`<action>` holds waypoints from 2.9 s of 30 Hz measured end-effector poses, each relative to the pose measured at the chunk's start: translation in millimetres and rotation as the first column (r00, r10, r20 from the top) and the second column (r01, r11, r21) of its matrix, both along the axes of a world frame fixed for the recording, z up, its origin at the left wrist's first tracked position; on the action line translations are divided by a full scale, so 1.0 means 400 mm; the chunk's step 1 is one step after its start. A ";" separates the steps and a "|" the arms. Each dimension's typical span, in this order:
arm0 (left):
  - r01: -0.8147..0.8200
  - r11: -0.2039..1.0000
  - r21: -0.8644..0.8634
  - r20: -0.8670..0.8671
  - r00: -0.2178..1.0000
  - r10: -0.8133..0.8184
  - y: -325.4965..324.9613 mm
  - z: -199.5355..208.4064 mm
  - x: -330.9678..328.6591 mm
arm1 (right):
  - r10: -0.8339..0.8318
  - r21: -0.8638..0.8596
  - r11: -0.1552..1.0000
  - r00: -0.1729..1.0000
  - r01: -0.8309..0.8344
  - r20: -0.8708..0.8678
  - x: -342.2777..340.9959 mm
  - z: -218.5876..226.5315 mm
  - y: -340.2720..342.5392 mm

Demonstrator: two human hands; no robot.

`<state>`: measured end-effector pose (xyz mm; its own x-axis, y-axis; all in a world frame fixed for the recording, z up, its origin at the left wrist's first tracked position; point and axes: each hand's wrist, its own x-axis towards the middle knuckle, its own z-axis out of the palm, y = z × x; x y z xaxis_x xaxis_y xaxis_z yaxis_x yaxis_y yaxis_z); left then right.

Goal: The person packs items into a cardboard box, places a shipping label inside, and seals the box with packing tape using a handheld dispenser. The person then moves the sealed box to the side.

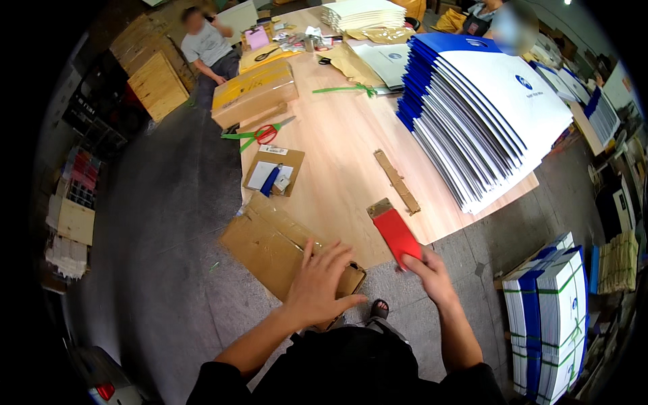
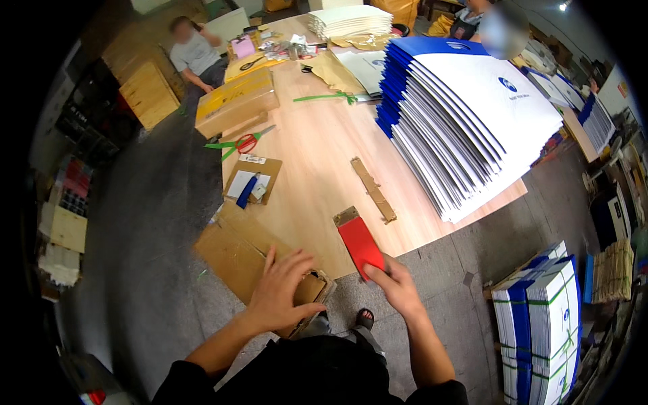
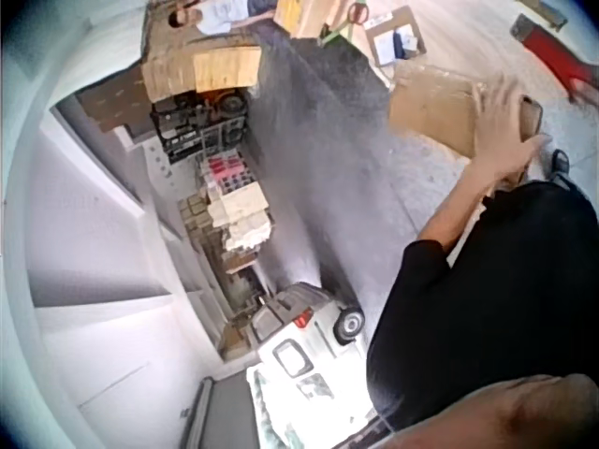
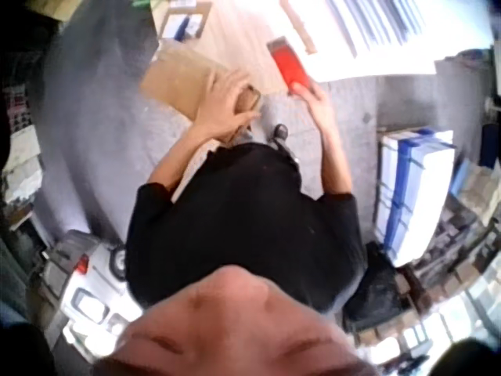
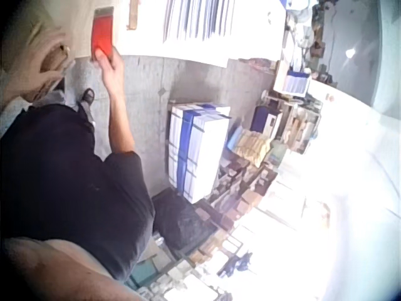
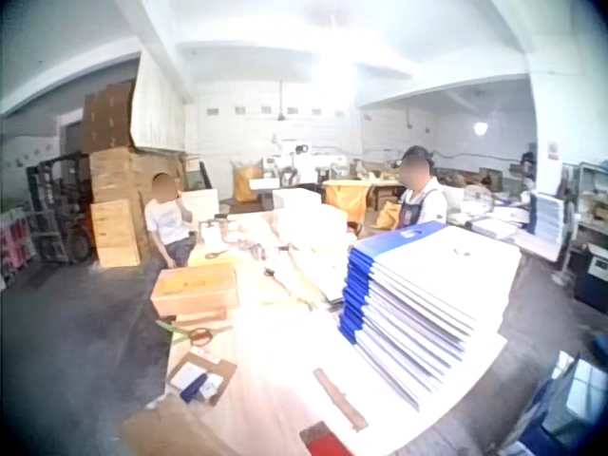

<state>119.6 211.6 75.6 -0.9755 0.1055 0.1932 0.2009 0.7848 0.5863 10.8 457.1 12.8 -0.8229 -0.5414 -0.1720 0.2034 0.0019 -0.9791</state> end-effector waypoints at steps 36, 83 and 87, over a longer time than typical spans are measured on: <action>-0.676 0.737 -0.004 0.257 0.712 0.654 -0.560 -0.167 -0.175 | 0.281 0.257 0.923 0.958 -0.287 0.060 0.053 0.311 -0.286; 0.010 0.674 -0.739 0.233 0.942 0.241 0.180 -0.034 -0.085 | 0.613 0.837 0.546 0.691 -0.020 -0.384 0.240 -0.023 0.067; -0.082 0.693 -0.716 0.140 0.956 0.258 0.181 -0.033 -0.074 | 0.351 0.730 0.682 0.899 -0.054 -0.262 0.246 -0.091 0.171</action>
